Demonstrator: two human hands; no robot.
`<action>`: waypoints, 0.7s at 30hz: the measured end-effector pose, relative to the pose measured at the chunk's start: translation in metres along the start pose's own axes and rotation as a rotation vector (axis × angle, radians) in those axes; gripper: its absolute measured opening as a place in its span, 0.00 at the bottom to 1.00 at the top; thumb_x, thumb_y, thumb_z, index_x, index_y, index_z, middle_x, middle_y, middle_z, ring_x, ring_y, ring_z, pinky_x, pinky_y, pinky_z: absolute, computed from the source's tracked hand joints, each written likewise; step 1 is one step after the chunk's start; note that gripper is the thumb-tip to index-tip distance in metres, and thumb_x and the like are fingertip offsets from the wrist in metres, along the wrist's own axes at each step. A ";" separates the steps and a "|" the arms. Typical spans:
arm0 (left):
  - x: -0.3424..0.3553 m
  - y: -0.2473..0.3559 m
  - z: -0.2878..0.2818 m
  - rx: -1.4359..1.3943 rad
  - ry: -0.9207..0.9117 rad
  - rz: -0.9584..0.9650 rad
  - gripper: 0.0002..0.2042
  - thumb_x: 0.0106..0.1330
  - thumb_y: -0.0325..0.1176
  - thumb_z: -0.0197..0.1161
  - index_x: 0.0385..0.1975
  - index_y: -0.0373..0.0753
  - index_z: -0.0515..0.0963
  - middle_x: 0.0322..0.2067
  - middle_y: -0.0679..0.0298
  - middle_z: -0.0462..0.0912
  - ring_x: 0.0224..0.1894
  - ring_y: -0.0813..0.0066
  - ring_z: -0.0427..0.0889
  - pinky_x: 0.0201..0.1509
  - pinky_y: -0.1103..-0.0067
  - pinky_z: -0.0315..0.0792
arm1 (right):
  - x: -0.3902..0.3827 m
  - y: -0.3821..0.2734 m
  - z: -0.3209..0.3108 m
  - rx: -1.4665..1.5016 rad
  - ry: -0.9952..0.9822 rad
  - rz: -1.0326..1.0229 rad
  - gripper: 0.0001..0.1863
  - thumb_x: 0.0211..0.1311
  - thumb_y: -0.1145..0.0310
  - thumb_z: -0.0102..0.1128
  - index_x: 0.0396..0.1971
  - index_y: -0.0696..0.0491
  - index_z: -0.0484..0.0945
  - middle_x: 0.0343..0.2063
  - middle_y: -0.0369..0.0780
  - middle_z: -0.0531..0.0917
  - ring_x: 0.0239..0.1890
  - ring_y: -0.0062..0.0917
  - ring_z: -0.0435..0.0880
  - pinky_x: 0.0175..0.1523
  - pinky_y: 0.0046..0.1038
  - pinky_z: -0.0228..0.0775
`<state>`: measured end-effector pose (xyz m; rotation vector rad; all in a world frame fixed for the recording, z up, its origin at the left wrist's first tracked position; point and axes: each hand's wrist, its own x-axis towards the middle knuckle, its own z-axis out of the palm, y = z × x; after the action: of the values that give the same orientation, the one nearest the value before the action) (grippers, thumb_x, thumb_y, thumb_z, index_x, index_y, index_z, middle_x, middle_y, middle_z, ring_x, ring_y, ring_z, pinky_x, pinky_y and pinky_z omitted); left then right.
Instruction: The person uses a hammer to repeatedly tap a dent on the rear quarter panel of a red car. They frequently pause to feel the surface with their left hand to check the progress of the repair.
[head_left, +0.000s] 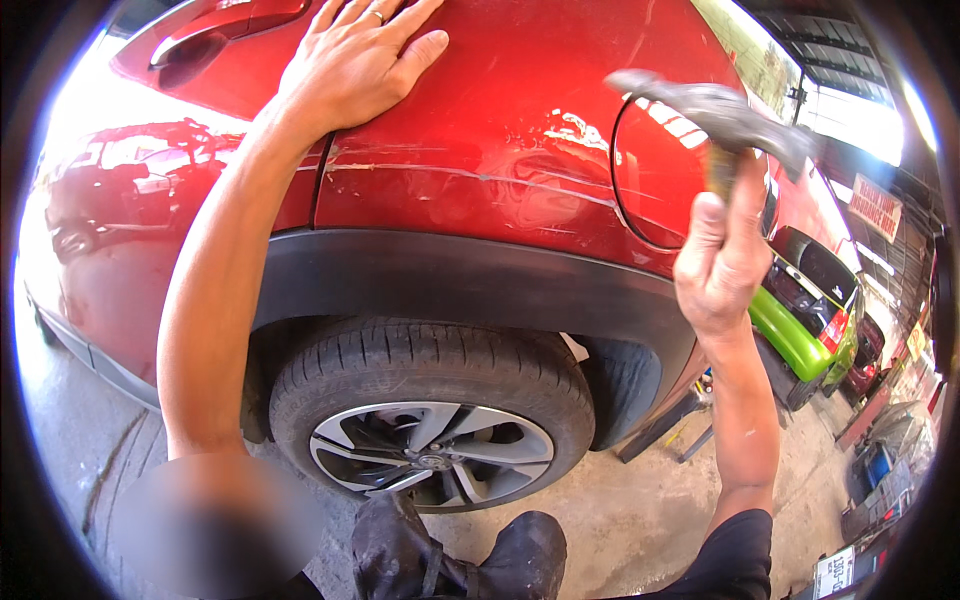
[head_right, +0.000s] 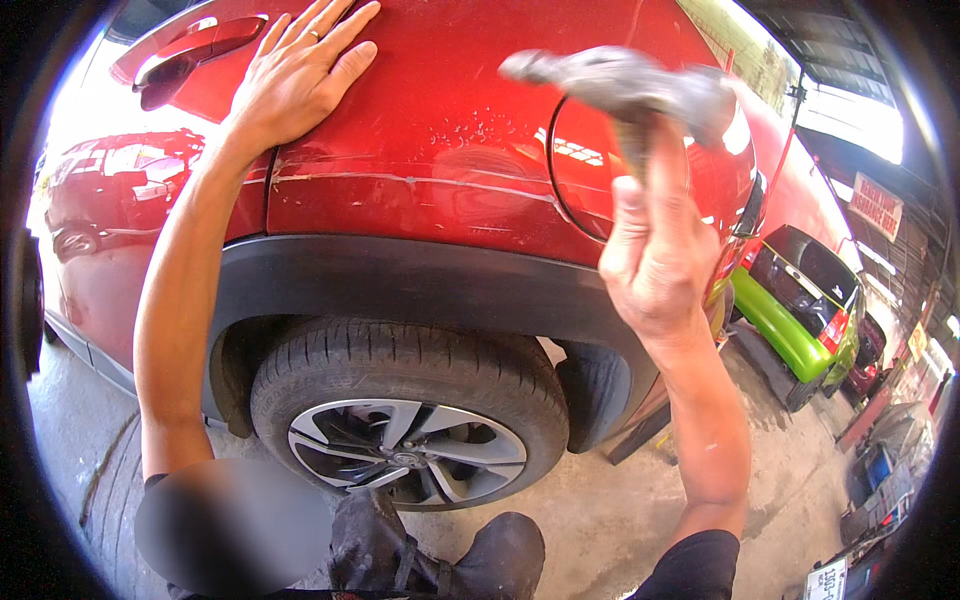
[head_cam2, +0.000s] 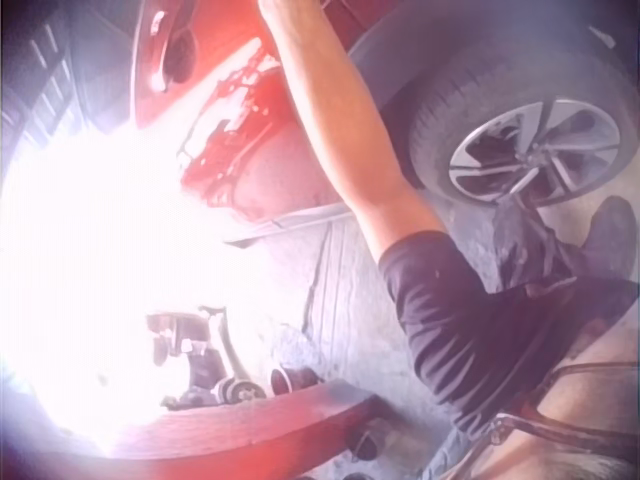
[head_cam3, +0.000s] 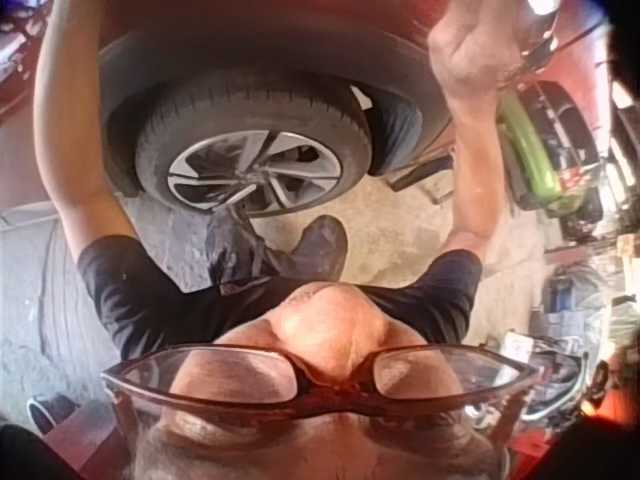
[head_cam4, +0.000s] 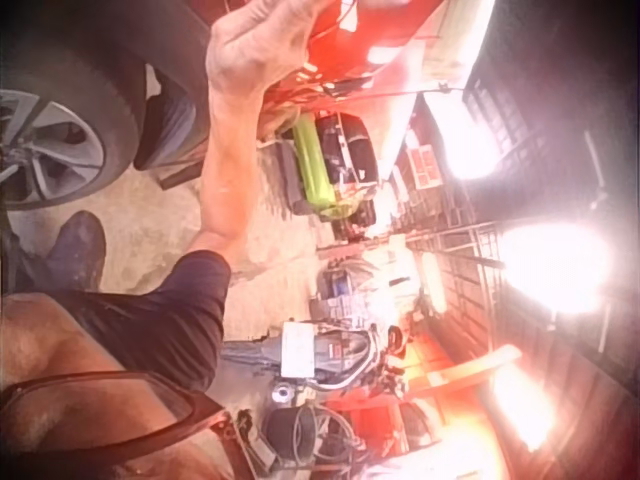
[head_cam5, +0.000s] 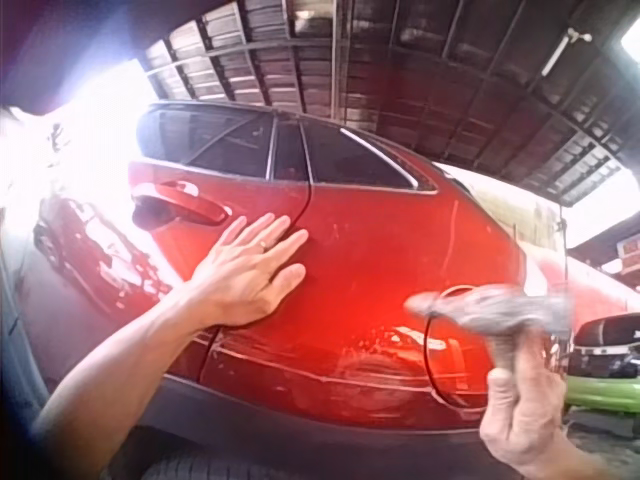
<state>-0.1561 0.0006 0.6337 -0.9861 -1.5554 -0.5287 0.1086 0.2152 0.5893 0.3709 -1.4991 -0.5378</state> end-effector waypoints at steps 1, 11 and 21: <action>-0.001 -0.002 0.000 0.011 0.001 0.002 0.29 0.74 0.50 0.44 0.68 0.38 0.64 0.69 0.45 0.60 0.73 0.49 0.55 0.76 0.58 0.45 | -0.008 0.005 -0.001 0.009 -0.021 0.031 0.26 0.67 0.76 0.56 0.65 0.56 0.68 0.47 0.51 0.84 0.34 0.35 0.88 0.35 0.33 0.80; 0.000 0.009 -0.006 0.037 -0.015 -0.041 0.28 0.74 0.50 0.45 0.68 0.38 0.64 0.69 0.47 0.61 0.74 0.51 0.55 0.77 0.59 0.44 | -0.009 0.011 -0.016 -0.027 -0.099 0.154 0.27 0.74 0.71 0.49 0.70 0.58 0.60 0.58 0.48 0.78 0.42 0.25 0.87 0.41 0.26 0.77; 0.008 -0.029 0.040 0.279 0.194 0.099 0.27 0.75 0.57 0.40 0.70 0.57 0.62 0.72 0.60 0.59 0.75 0.61 0.54 0.78 0.62 0.41 | -0.007 0.016 -0.016 -0.094 -0.080 -0.034 0.27 0.70 0.74 0.54 0.68 0.52 0.65 0.47 0.51 0.84 0.31 0.36 0.88 0.34 0.30 0.79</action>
<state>-0.2027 0.0187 0.6368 -0.7693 -1.3565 -0.3172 0.1262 0.2308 0.5911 0.3057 -1.5404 -0.6542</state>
